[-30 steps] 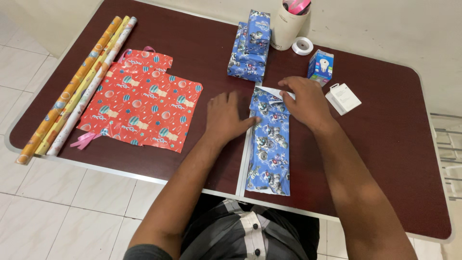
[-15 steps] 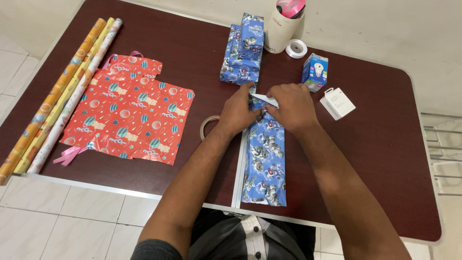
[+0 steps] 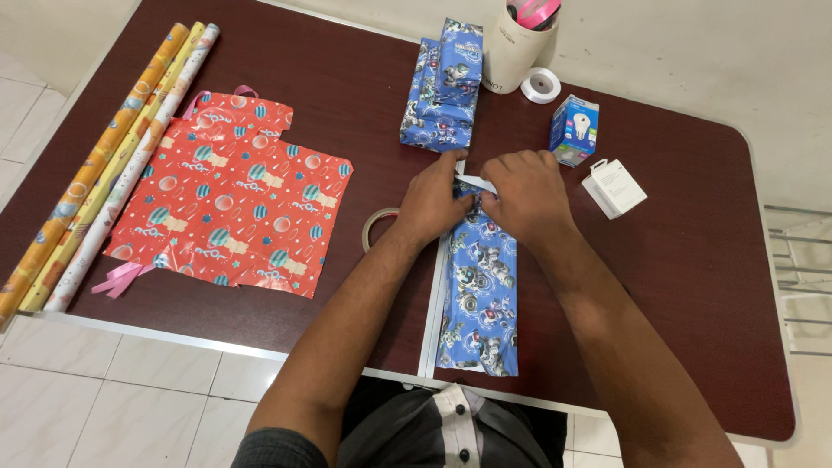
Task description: The person wraps a small rectangular box with blue patterned wrapping paper on a table. They fold the paper around the box, apply clear tape to secure the folds, and use scissors to cut the tape. The wrapped box is placed on the table with other wrapped items.
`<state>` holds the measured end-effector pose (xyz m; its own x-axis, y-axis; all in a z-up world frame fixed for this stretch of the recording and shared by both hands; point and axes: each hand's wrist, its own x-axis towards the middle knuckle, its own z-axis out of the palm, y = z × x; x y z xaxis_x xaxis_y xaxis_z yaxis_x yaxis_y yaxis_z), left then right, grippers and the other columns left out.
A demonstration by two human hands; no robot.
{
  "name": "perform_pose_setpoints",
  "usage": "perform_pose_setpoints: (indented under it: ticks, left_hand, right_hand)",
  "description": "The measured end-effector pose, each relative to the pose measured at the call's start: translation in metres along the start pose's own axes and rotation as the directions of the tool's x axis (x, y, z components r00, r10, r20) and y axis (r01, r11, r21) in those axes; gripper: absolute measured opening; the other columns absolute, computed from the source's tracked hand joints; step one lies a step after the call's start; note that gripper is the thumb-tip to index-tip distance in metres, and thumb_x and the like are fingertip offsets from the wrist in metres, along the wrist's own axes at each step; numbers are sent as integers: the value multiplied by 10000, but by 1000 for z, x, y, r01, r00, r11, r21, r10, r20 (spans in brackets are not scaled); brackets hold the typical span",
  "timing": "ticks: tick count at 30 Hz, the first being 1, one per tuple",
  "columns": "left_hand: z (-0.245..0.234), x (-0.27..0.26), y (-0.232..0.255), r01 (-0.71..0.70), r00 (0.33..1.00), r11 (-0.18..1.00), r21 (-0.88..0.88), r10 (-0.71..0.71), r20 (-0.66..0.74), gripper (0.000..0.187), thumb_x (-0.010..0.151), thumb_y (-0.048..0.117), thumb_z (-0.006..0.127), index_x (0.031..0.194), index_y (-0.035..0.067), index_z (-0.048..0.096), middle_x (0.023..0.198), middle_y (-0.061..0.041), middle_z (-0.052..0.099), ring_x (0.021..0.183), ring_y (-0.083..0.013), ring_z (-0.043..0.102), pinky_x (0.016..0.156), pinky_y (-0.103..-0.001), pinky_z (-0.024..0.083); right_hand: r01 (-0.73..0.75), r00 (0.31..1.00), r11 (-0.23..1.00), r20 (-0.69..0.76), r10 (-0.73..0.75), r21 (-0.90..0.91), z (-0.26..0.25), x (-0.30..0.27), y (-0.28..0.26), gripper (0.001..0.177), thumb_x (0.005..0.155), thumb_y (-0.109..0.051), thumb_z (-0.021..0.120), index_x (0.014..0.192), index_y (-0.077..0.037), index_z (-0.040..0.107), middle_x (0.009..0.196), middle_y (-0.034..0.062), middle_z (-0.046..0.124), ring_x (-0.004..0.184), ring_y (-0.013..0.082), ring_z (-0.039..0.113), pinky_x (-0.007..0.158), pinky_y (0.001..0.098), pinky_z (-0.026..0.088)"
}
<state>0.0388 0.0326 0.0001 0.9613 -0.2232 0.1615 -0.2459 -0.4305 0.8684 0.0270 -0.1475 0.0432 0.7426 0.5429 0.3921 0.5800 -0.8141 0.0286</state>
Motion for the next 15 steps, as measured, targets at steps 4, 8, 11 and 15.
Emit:
perform_pose_setpoints:
  ticks: [4,8,11,15]
  left_hand:
    - [2,1,-4,-36,999,999,12,36,-15,618,777,143,799,1331,34,549,1242,-198,679,1149,-368,660,969,-459,514]
    - [4,2,-6,-32,999,998,51,31,10,505,799,192,785,1260,61,624,1173,-168,697,1102,-343,673,952,-458,512]
    - [5,2,-6,5,1000,998,63,-6,26,421,818,217,779,1200,84,664,1114,-149,698,1061,-334,675,924,-460,515]
    - [8,2,-8,-3,1000,998,62,3,1,292,832,214,763,1096,100,712,1040,-129,696,1016,-335,664,883,-472,513]
  right_hand:
    - [17,1000,1000,-8,-17,15,0,-4,2,189,813,-198,780,945,-111,675,929,52,658,926,276,601,869,457,407]
    - [47,998,999,-50,-46,8,3,-7,4,155,837,-202,770,920,-105,683,954,53,670,925,266,602,868,452,416]
    - [55,996,998,-70,-55,-4,5,-7,5,116,844,-190,759,888,-110,688,950,43,678,922,258,608,870,446,425]
    - [41,998,999,-52,-42,-8,6,-8,7,96,842,-184,757,858,-113,692,905,37,676,907,259,613,862,447,428]
